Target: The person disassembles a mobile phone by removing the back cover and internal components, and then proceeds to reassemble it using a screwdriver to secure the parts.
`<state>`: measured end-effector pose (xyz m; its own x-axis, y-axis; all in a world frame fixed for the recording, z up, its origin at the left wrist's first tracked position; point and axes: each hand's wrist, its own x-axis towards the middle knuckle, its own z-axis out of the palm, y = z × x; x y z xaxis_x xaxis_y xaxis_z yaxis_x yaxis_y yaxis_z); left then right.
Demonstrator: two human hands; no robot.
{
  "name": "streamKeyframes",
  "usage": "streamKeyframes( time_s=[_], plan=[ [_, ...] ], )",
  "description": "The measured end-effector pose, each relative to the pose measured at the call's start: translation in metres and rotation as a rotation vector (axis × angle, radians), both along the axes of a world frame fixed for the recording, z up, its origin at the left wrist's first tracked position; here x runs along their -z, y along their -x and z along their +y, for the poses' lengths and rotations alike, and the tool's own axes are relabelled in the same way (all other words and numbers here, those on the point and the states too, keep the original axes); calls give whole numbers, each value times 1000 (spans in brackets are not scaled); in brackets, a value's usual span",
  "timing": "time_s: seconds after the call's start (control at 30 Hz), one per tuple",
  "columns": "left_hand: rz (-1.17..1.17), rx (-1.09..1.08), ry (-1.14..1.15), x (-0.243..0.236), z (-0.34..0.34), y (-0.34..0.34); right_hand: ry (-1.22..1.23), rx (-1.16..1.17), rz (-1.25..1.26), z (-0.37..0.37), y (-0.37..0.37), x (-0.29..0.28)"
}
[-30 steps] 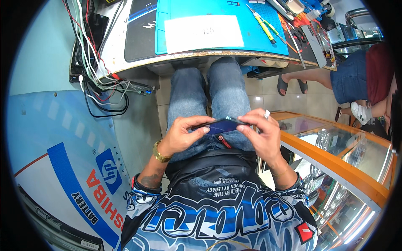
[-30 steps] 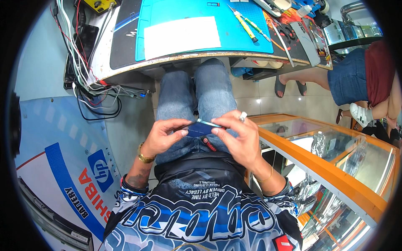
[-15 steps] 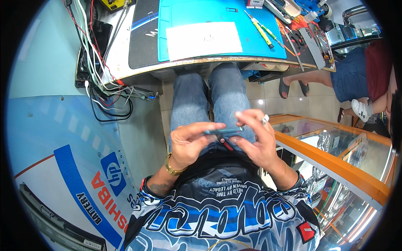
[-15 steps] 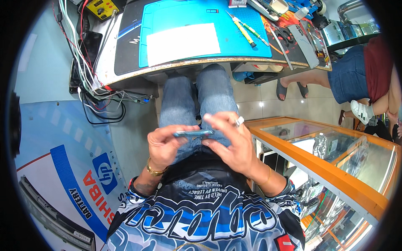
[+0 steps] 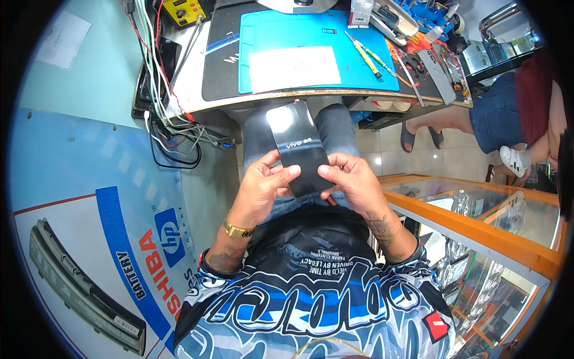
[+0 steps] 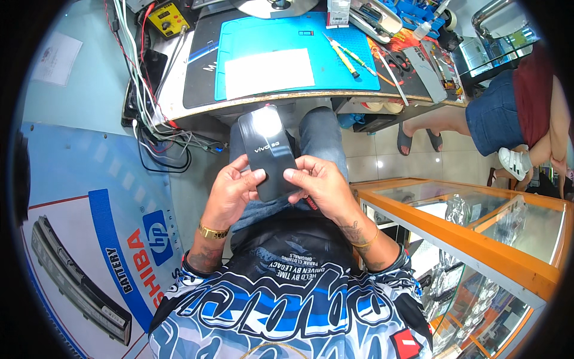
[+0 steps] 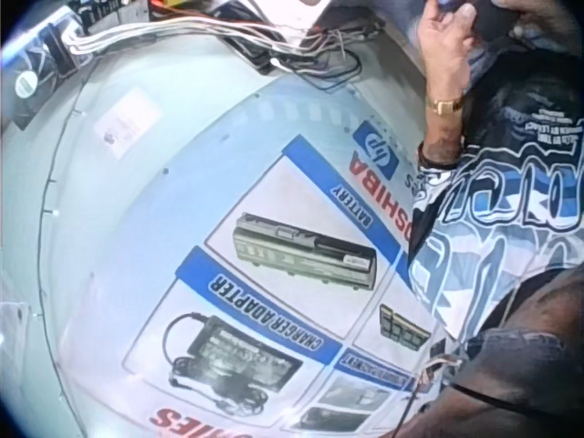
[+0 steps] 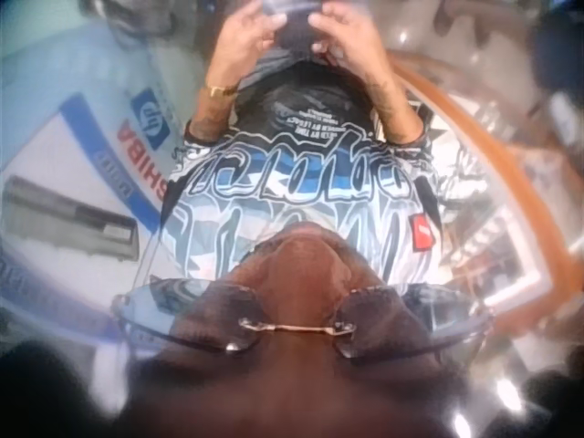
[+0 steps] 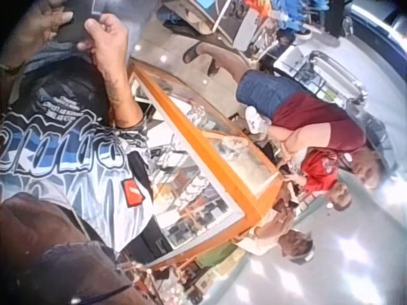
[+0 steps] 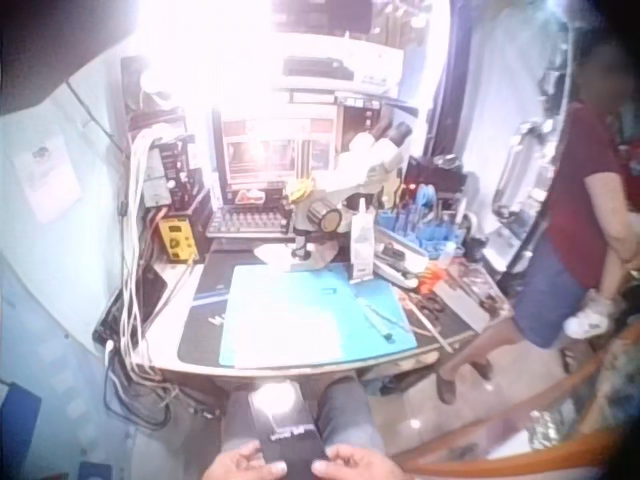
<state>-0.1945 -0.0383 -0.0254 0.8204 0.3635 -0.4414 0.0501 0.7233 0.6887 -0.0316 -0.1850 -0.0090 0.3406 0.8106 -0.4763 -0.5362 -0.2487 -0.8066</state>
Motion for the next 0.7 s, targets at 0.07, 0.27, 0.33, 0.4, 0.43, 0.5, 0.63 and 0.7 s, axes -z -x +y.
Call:
streamKeyframes(
  time_s=[0.07, 0.27, 0.33, 0.4, 0.43, 0.5, 0.63, 0.7],
  plan=[
    [7, 31, 7, -12, -2, -1, 4, 8, 28, 4, -3, -10],
    [-41, 48, 10, -34, 7, -6, -41, -5, 95, 12, -8, -37],
    [-40, 59, 34, -43, 10, -8, -68, -1, 87, 14, -8, -44],
    [-78, 62, 36, -49, 13, -9, -83, -4, 90, 17, -8, -48],
    [-92, 59, 27, -52, 14, -10, -106, 2, 76, 18, -7, -51],
    [-132, 51, -3, -55, 16, -11, -91, -26, 46, 18, -6, -57],
    [-136, 38, -301, -55, 18, -14, -158, -70, -105, 17, -9, -51],
    [-194, 32, -321, -52, 20, -16, -207, -58, -156, 18, -9, -45]
  ],
)
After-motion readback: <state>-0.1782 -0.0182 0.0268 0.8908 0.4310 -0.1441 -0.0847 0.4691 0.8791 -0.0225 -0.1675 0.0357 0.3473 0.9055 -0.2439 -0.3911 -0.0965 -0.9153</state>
